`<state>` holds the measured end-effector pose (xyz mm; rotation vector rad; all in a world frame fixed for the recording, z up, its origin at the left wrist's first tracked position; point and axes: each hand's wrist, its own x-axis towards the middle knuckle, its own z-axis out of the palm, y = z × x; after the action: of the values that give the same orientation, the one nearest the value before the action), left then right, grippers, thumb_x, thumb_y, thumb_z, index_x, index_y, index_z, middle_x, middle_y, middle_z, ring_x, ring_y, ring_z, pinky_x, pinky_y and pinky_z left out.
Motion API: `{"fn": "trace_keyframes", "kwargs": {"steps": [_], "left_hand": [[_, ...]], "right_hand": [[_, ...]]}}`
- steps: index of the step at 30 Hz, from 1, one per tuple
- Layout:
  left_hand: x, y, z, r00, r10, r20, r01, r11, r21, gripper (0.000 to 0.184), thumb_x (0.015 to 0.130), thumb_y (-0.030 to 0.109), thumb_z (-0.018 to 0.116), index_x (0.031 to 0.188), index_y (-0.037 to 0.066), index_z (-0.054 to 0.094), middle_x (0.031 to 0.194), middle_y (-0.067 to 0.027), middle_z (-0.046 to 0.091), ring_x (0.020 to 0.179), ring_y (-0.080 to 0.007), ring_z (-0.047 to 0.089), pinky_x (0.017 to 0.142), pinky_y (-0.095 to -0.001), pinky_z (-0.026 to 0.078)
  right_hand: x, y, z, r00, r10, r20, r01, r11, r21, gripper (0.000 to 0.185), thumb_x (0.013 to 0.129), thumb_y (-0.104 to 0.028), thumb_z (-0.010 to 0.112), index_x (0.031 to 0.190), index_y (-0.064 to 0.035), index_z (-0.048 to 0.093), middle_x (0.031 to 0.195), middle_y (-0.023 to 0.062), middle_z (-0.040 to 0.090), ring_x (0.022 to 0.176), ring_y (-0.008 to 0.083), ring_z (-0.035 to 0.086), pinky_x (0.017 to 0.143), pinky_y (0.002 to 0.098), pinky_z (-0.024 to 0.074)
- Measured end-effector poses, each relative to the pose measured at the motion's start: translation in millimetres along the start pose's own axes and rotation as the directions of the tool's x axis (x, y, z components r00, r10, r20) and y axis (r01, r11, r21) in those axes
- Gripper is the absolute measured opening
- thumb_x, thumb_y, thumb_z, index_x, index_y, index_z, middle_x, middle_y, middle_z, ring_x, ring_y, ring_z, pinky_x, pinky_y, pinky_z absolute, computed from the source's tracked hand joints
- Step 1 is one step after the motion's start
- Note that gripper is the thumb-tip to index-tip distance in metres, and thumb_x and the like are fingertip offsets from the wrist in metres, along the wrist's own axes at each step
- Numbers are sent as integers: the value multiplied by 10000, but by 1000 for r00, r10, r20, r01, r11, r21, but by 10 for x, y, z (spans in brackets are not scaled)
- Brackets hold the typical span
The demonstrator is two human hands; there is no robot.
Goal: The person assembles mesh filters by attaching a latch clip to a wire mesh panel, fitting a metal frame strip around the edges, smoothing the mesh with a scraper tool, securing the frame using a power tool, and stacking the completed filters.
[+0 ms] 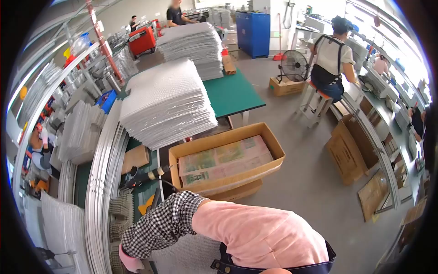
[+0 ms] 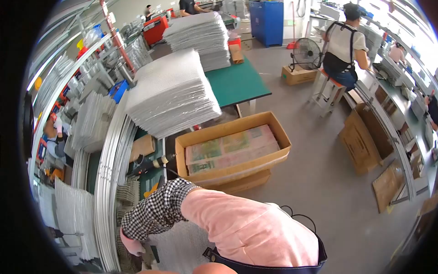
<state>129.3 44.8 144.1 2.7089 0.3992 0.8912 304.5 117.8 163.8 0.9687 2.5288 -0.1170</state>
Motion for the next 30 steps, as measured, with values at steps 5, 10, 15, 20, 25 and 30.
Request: {"fn": "trace_keyframes", "kwargs": {"steps": [5, 10, 15, 20, 25, 30], "left_hand": [[-162, 321, -81, 763, -636, -114, 597, 762, -251, 446, 819, -54, 610, 1263, -19, 598, 964, -99, 710, 837, -125, 618, 805, -313, 513], [-164, 539, -264, 699, -715, -10, 709, 695, -121, 482, 867, 12, 620, 1341, 36, 538, 929, -173, 706, 858, -263, 694, 815, -340, 528], [-286, 514, -241, 702, -707, -82, 674, 698, -241, 279, 862, -14, 628, 1138, 17, 607, 928, -133, 718, 793, -186, 686, 727, -310, 522], [-364, 617, -292, 740, -672, -15, 669, 738, -91, 207, 842, 19, 655, 1046, 9, 620, 935, -136, 698, 828, -266, 682, 755, -336, 528], [-13, 594, -404, 845, -524, -105, 534, 832, 147, 245, 769, 132, 721, 989, 50, 652, 1011, -139, 653, 970, -297, 642, 844, -418, 515], [376, 417, -242, 511, -624, 591, 711, 693, 117, 446, 729, 302, 778, 1093, 68, 671, 961, -142, 699, 908, -300, 676, 805, -381, 526]], "right_hand": [[-832, -39, 401, 783, 72, -618, 363, 754, 548, 562, 767, -316, 660, 1277, -87, 609, 1145, 178, 668, 1103, 341, 617, 933, 446, 493], [-1272, -220, 312, 913, 121, -390, 167, 760, 628, 531, 821, -272, 634, 1327, -114, 596, 1213, 163, 656, 1114, 334, 623, 953, 420, 489], [-1122, -154, 198, 982, 40, -184, 92, 748, 657, 439, 879, -278, 612, 1250, -45, 621, 1193, 190, 646, 1130, 343, 605, 973, 423, 476], [-1156, -237, 86, 994, 15, -107, 65, 705, 706, 453, 873, -273, 638, 1243, -15, 597, 1169, 195, 651, 1112, 335, 615, 956, 413, 482], [-1132, -279, 45, 991, 68, -119, 31, 736, 677, 322, 860, -268, 681, 1060, -20, 636, 994, 170, 683, 938, 297, 660, 844, 388, 506], [-1282, -353, -30, 987, 83, -140, 32, 744, 667, 268, 864, -267, 684, 993, -36, 643, 919, 149, 685, 873, 277, 663, 785, 377, 506]]}}
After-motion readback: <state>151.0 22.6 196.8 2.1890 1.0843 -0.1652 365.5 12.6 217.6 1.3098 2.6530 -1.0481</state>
